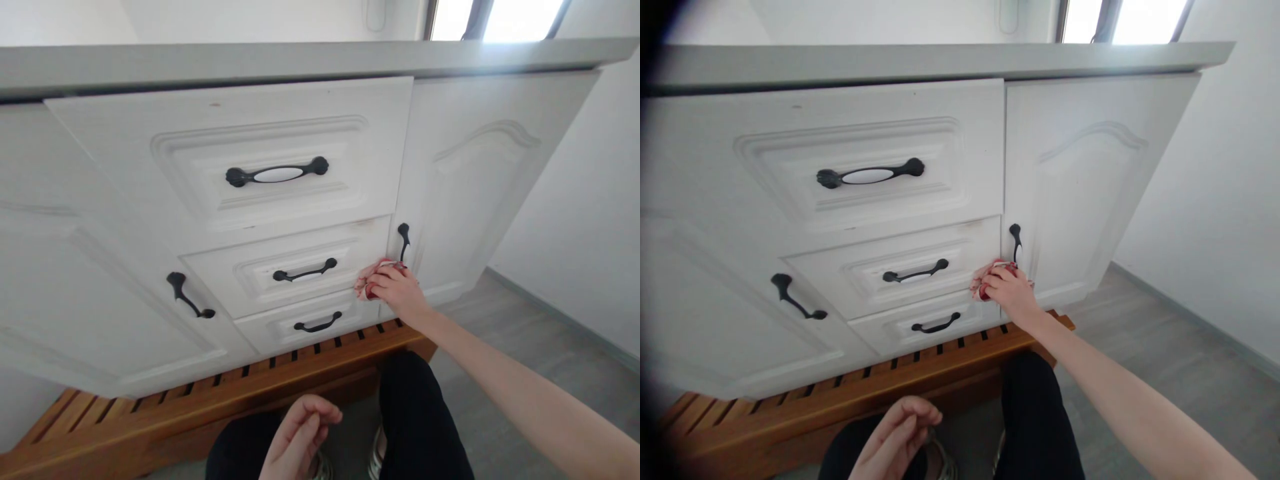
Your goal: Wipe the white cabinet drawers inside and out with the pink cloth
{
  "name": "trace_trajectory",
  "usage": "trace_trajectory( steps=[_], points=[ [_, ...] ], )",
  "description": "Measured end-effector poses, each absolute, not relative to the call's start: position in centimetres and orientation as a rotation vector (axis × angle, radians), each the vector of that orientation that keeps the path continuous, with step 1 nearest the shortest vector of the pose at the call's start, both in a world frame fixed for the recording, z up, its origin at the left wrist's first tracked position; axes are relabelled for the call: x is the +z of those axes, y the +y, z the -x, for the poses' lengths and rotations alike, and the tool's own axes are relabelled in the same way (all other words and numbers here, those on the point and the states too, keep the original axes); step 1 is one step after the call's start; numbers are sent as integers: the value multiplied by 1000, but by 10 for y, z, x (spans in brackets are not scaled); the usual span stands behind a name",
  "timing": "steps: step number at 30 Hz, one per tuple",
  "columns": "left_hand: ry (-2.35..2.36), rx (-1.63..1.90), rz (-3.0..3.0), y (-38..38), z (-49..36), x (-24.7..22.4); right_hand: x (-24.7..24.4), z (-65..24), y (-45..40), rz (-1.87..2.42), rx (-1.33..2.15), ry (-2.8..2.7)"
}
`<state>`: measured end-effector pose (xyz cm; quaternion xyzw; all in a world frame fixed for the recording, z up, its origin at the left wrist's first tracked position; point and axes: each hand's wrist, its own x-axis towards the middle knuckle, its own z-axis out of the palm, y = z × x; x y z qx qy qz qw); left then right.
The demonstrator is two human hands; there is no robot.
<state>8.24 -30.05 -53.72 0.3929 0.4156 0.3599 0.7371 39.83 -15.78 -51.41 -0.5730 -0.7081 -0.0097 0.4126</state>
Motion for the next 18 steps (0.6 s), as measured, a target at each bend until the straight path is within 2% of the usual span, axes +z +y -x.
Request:
trace_trajectory(
  steps=[6, 9, 13, 18],
  points=[
    [1298, 1200, -1828, -255, -88, -509, -476, -403, -232, 1565, -488, -1753],
    [1413, 1317, -2323, -228, -101, -489, -448, -367, -243, 1418, -653, -1678],
    [1486, 1132, -2719, -200, -122, -475, -407, -292, -212, 1115, -633, -1910],
    [1586, 868, -2780, -189, -135, -479, -377, -221, -148, 917, -579, -2397]
  ],
)
